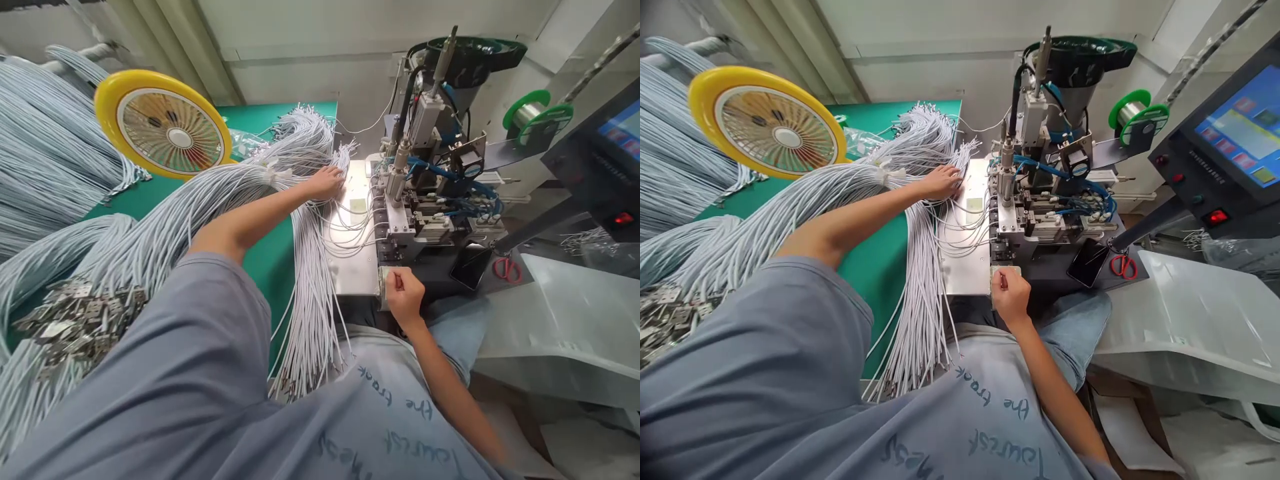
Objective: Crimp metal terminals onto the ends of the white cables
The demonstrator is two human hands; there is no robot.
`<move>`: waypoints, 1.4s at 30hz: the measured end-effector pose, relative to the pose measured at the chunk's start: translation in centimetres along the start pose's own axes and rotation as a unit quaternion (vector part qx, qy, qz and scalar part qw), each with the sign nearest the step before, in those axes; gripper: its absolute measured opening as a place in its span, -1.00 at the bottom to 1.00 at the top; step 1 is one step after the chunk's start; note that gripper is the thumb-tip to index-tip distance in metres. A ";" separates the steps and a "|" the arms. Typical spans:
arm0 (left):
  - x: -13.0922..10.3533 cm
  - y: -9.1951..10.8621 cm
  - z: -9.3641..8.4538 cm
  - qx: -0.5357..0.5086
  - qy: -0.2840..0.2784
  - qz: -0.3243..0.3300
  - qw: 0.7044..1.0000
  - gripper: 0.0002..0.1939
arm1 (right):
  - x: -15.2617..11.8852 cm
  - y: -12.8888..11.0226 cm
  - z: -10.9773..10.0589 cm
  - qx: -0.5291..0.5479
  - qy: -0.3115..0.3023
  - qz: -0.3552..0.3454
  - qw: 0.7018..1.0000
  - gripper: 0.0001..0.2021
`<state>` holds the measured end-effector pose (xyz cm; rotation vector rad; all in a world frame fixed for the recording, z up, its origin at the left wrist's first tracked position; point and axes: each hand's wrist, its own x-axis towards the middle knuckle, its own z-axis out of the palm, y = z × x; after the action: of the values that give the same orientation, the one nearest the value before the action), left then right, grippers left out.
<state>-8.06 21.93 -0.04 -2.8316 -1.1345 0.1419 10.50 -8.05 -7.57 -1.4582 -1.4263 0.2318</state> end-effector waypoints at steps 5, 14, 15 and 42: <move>-7.3 3.9 -1.0 -0.053 0.055 -0.008 0.997 -0.60 | -5.0 -1.7 0.9 0.189 -0.317 0.220 0.903 -0.68; -24.9 13.7 -1.5 -0.186 -0.208 -0.338 0.899 -0.46 | -5.1 -2.1 2.6 0.263 -0.431 0.267 0.821 -0.79; -25.7 15.0 -1.4 -0.212 -0.216 -0.331 0.894 -0.47 | -4.6 -2.3 1.8 0.240 -0.430 0.250 0.834 -0.79; -8.9 20.0 0.3 -0.429 0.263 0.228 0.834 -0.80 | 2.2 -3.3 -4.3 0.355 0.010 0.278 0.893 -0.81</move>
<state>-0.85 1.39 -2.19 -3.4114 -0.4089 -1.3601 12.21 -9.24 -2.12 -1.1900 -0.7289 0.9852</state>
